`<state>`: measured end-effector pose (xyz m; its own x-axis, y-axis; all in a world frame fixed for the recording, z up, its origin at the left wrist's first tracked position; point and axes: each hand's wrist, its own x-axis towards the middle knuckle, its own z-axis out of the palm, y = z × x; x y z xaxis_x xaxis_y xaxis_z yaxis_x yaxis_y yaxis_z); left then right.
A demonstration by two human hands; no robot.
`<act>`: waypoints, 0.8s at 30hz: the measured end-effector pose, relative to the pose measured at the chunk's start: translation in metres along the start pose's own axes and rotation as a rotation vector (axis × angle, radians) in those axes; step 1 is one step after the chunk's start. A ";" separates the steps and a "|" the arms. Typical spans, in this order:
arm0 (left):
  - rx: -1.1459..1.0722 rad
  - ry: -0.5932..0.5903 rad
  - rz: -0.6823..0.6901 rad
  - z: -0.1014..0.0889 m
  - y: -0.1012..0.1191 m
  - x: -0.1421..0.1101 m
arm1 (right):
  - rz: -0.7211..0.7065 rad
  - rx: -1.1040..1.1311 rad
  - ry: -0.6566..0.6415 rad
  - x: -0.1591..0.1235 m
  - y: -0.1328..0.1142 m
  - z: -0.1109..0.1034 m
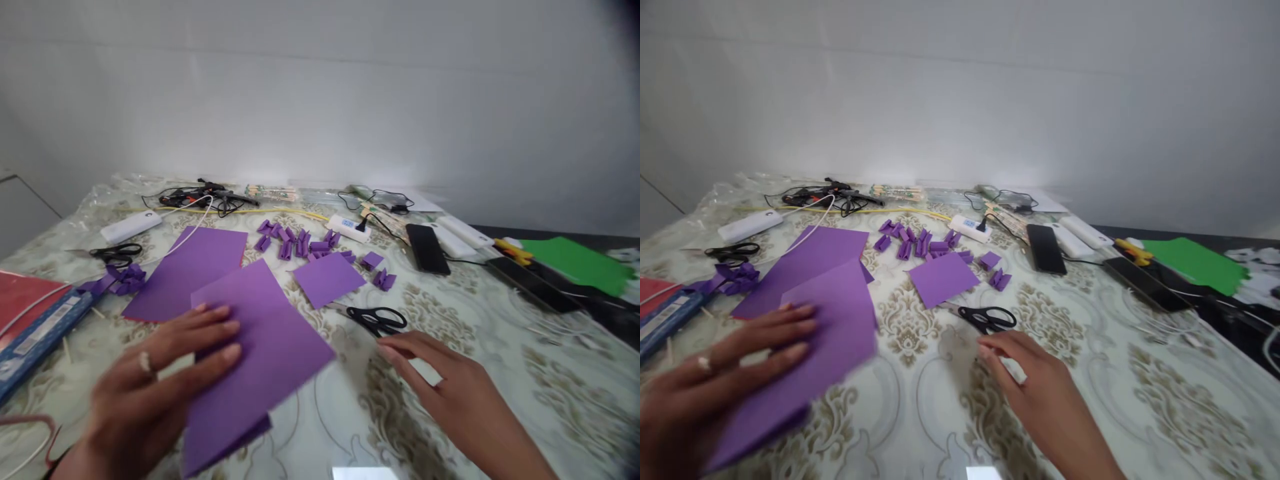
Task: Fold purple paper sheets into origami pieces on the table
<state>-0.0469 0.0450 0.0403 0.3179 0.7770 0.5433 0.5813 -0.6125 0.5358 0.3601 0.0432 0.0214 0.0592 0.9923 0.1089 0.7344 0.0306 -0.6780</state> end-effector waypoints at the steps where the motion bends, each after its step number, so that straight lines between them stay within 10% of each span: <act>1: 0.037 -0.034 0.129 0.011 -0.004 -0.006 | 0.042 -0.086 -0.013 -0.005 0.017 -0.003; 6: 0.148 -0.358 0.368 0.057 -0.025 -0.032 | 0.116 -0.237 -0.061 -0.026 0.070 -0.002; 11: 0.075 -0.583 0.319 0.034 -0.016 -0.029 | 0.076 -0.203 -0.102 -0.026 0.071 -0.001; 14: 0.070 -0.521 0.277 0.018 -0.013 -0.021 | 0.017 -0.224 -0.033 -0.022 0.057 0.003; 19: 0.149 -0.185 -0.262 0.030 -0.037 -0.004 | -0.038 -0.006 -0.167 -0.012 -0.001 0.040; 24: 0.081 -0.236 -0.251 0.053 -0.052 0.011 | -0.134 0.134 -0.308 -0.004 -0.052 0.096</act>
<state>-0.0339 0.0931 -0.0156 0.3160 0.9200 0.2319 0.7178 -0.3916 0.5757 0.2566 0.0491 -0.0137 -0.2537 0.9673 -0.0071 0.6255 0.1585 -0.7639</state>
